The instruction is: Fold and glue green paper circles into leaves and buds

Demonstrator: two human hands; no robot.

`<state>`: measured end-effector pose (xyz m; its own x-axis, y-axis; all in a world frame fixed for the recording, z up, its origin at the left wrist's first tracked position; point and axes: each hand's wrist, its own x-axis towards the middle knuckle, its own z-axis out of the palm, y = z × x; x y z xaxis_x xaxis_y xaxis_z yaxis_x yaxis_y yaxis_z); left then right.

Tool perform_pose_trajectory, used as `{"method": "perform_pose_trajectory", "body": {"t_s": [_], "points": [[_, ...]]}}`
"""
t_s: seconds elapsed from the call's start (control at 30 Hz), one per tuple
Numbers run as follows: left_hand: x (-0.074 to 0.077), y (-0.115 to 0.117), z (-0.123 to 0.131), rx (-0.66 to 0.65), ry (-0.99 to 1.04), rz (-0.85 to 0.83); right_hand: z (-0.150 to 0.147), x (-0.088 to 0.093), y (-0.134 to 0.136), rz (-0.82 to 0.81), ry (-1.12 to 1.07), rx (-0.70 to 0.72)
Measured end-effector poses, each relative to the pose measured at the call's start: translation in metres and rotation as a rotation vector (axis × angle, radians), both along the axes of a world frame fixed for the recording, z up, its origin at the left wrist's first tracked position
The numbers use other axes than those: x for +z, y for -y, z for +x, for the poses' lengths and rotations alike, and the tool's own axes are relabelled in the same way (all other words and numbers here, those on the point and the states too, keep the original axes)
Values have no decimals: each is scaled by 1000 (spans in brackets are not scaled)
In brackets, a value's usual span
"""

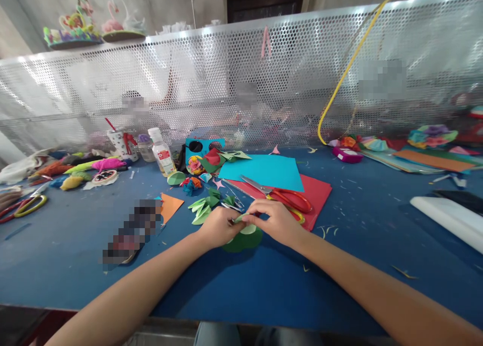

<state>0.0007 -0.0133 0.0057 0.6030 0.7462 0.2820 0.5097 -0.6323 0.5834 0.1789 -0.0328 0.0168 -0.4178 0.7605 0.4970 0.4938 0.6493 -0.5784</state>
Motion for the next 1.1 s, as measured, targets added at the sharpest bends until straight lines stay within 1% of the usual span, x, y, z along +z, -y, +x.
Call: {"method": "perform_pose_trajectory", "body": {"t_s": [0.23, 0.43, 0.57, 0.67, 0.8, 1.0, 1.1], "points": [[2, 1, -1, 10, -67, -42, 2, -3, -3, -5, 15, 11], [6, 2, -1, -12, -79, -89, 1, -1, 0, -25, 19, -40], [8, 3, -1, -15, -57, -144, 0, 0, 0, -27, 2, -32], [9, 5, -2, -42, -26, -168, 1, -1, -1, -31, -1, -31], [9, 5, -2, -39, -26, -153, 2, -2, -3, -48, 21, -38], [5, 3, 0, -4, -103, -83, 1, -3, -3, -58, 60, -38], [5, 2, 1, -10, -91, -96, 1, -3, -4, -66, 64, -59]]}}
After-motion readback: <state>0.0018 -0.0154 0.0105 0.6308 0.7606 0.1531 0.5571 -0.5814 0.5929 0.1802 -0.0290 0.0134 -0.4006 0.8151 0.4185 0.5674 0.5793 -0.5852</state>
